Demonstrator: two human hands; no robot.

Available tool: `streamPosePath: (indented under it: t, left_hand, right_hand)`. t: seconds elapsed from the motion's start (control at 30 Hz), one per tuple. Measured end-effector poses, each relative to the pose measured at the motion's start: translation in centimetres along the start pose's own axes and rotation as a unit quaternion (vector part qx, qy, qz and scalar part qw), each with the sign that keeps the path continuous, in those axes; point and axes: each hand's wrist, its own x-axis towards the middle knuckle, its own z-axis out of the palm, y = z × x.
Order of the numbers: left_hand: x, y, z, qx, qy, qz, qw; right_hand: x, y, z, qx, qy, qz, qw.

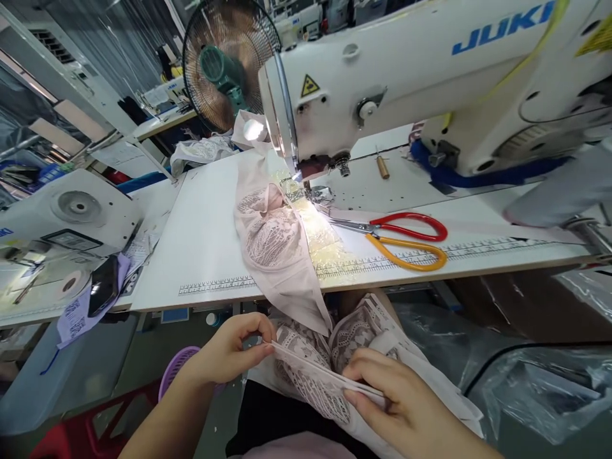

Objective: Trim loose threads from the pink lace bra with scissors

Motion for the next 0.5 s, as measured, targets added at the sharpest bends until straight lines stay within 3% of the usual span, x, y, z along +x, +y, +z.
streamPosePath:
  t: [0.27,0.37,0.5]
  left_hand:
    - [-0.1,-0.5,0.0,0.007,0.003,0.010,1.000]
    - [-0.2,-0.4,-0.2,0.040,-0.014,0.030,0.999]
    - [-0.2,-0.6,-0.6,0.076,-0.080,0.070,0.991]
  right_hand:
    - [0.4,0.8,0.4,-0.057,-0.006,-0.013,0.998]
    - [0.1,1.4,0.9,-0.066,0.057,-0.034,0.996]
    - [-0.2,1.5,1.2,-0.061,0.137,-0.061,0.987]
